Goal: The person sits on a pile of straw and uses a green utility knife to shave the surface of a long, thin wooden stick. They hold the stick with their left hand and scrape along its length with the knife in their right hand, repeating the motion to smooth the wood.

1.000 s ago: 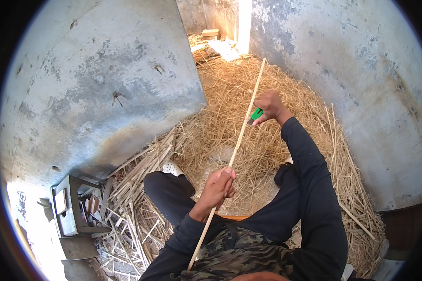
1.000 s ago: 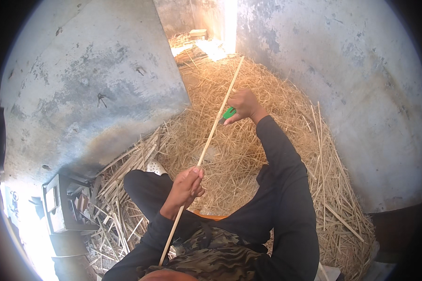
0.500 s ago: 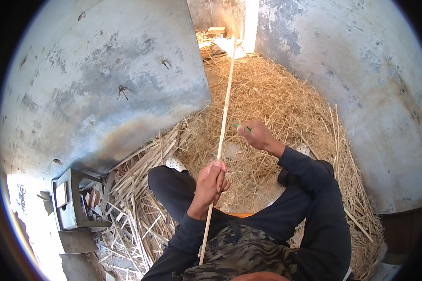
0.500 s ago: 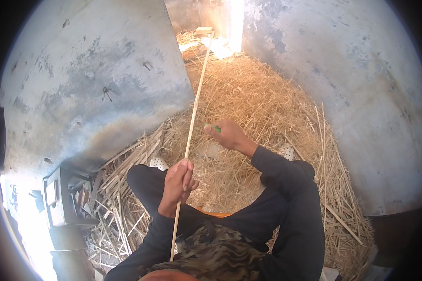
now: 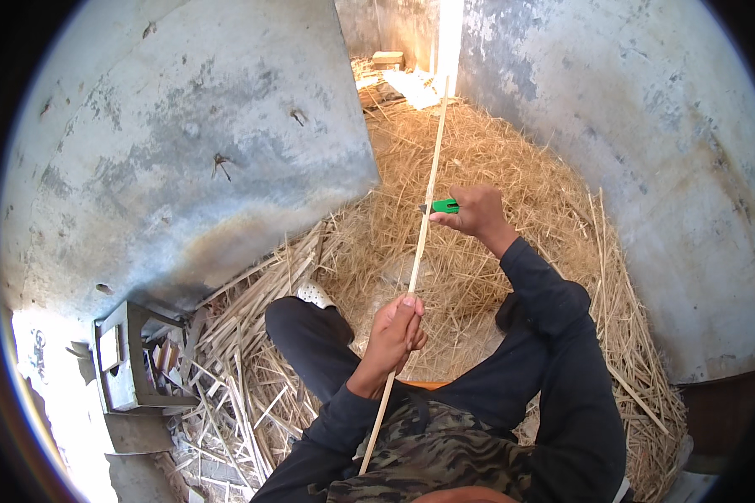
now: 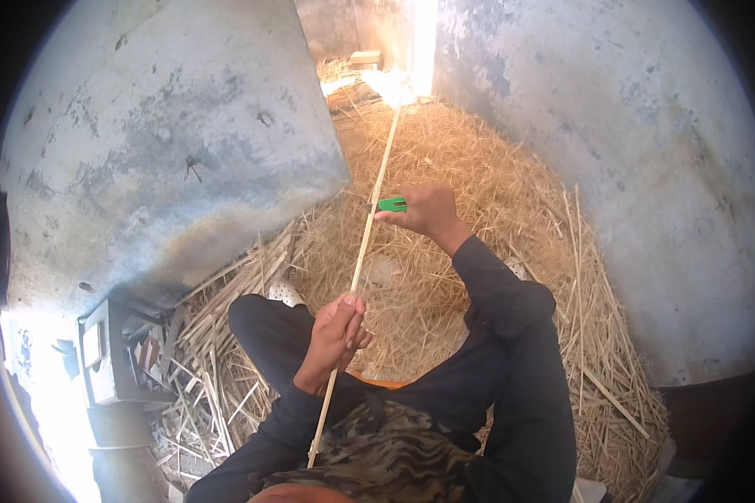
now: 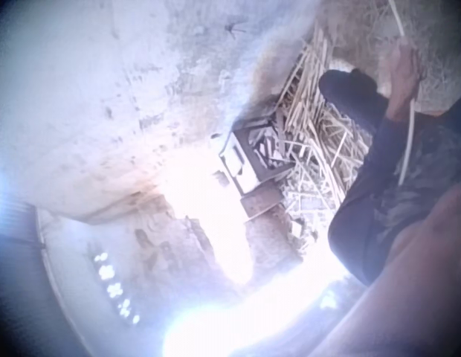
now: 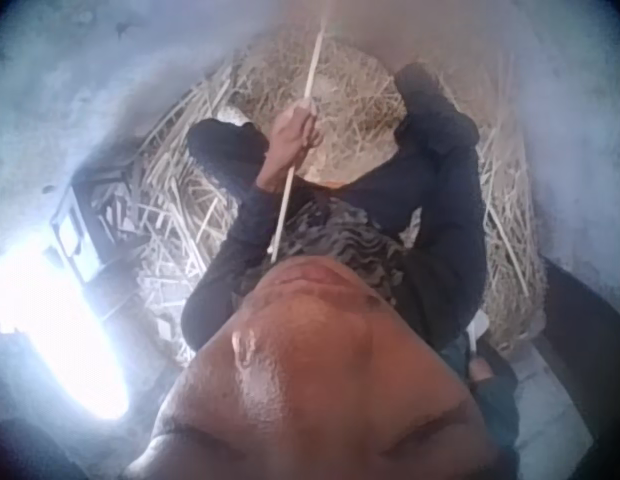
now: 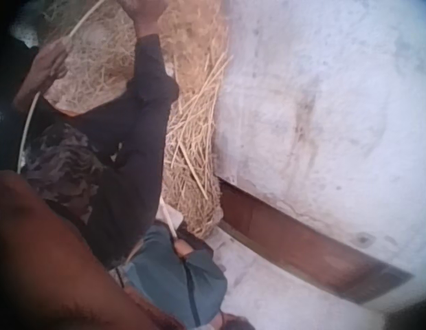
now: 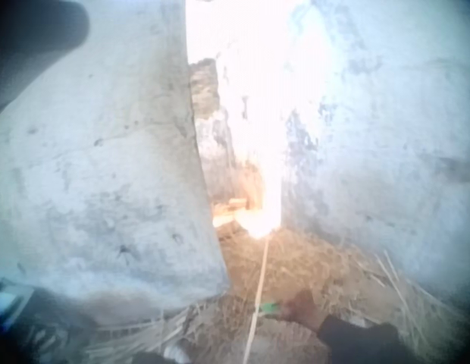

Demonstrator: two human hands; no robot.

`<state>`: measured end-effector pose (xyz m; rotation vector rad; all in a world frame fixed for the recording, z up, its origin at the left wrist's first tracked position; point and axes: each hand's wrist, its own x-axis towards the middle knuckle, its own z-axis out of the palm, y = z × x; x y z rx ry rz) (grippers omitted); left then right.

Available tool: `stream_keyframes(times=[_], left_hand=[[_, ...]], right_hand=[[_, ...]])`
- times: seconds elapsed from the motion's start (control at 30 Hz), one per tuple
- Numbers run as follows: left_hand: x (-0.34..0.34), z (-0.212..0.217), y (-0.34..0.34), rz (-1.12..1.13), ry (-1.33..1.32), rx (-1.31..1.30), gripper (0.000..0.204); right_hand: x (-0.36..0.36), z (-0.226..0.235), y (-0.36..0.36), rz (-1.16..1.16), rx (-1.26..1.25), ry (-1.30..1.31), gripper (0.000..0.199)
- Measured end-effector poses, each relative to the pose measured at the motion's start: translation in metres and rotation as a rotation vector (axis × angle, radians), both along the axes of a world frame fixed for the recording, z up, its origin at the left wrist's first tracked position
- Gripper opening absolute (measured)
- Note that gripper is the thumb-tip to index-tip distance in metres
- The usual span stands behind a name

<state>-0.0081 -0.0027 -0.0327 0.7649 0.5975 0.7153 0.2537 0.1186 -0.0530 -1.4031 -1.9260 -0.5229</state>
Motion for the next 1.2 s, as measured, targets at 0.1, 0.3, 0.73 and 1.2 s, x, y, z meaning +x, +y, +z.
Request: stream_keyframes(times=[0.1, 0.3, 0.73, 1.2], left_hand=[[0.005, 0.000, 0.002, -0.009, 0.003, 0.061, 0.028], [0.011, -0.004, 0.003, 0.005, -0.012, 0.080, 0.027], [-0.001, -0.002, -0.004, 0.016, -0.014, 0.043, 0.028], [-0.042, -0.006, -0.031, -0.004, 0.372, 0.233, 0.031]], right_hand=[[0.010, -0.001, 0.009, 0.015, 0.015, 0.036, 0.074], [0.005, -0.002, 0.014, 0.080, -0.101, 0.192, 0.074], [-0.003, 0.014, -0.002, -0.024, -0.092, 0.090, 0.076], [0.119, -0.032, 0.001, -0.441, -0.359, 0.367, 0.065]])
